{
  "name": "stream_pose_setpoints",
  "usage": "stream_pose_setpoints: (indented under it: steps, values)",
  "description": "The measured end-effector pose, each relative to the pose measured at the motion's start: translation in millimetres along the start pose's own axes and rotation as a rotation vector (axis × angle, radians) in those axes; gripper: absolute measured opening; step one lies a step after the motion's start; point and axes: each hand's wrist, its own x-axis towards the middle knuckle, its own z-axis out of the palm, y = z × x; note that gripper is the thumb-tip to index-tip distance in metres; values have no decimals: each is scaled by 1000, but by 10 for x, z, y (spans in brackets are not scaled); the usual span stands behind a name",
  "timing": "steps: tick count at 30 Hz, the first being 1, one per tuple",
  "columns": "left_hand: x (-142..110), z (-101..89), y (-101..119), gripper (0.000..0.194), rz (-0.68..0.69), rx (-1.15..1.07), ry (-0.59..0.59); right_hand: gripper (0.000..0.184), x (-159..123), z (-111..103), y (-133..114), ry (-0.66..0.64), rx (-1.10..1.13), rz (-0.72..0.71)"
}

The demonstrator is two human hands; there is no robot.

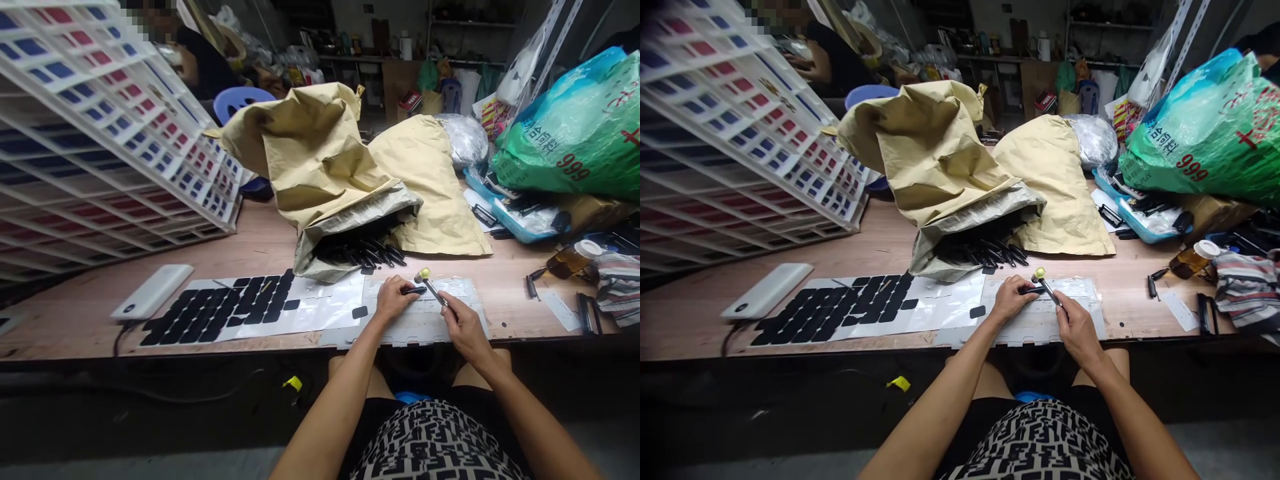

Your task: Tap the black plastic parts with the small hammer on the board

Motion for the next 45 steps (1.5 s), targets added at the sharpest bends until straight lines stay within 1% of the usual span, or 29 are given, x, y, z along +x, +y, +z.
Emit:
stream_pose_setpoints:
  steps: [2, 5, 9, 13, 15, 17, 18, 23, 26, 28, 30, 32, 34, 36, 38, 39, 40, 41, 43, 44, 45]
  values:
    - [3, 1, 3, 14, -4, 3, 4, 41, -38, 75, 7, -28, -57, -34]
    - [10, 5, 1, 14, -8, -2, 12, 42, -42, 124, 48, -57, -151, -32]
    - [14, 14, -4, 13, 2, -31, 21, 43, -53, 88, 64, 4, -210, -60]
    - [10, 16, -1, 14, -3, -26, 30, 42, -109, 57, 95, -28, -249, -45]
    - [9, 13, 8, 14, -4, -20, 30, 41, -86, 44, 136, -29, -256, -21]
    - [9, 7, 17, 13, -1, -12, 26, 41, 31, 21, 188, 11, -281, -4]
    - [8, 4, 20, 13, 3, -9, 22, 41, 133, 6, 218, 41, -312, 5]
    - [-12, 1, 18, 11, 18, 14, 16, 41, 888, -66, 459, 189, -592, 85]
    - [-27, 11, -1, 11, 36, 22, 9, 43, 1234, -57, 673, 204, -761, 145]
    - [-26, 17, -19, 11, 44, 32, 3, 44, 1327, -11, 805, 189, -837, 172]
    - [-13, 12, -39, 10, 59, 32, 5, 46, 1332, 54, 900, 193, -878, 181]
    - [-2, -9, -47, 11, 85, -14, 11, 48, 1299, 110, 947, 210, -891, 192]
    - [-35, -46, -24, 15, 104, -108, 27, 47, 1271, 142, 956, 207, -889, 204]
    - [-170, -94, 37, 19, 95, -193, 49, 47, 1261, 149, 947, 190, -886, 209]
    - [-444, -139, 118, 22, 80, -224, 33, 47, 1261, 145, 939, 178, -884, 212]
    - [-628, -151, 156, 23, 84, -225, -8, 47, 1261, 142, 938, 178, -884, 214]
    - [-832, -151, 188, 24, 101, -221, -81, 48, 1261, 141, 938, 180, -884, 215]
    - [-1042, -134, 211, 24, 125, -212, -180, 48, 1259, 141, 939, 181, -884, 214]
    - [-1421, -36, 228, 23, 126, -152, -368, 48, 1256, 144, 943, 176, -881, 209]
    - [-1563, 43, 220, 21, 87, -106, -431, 48, 1256, 146, 945, 171, -879, 209]
    - [-1662, 137, 200, 21, 18, -54, -465, 48, 1257, 147, 946, 168, -876, 209]
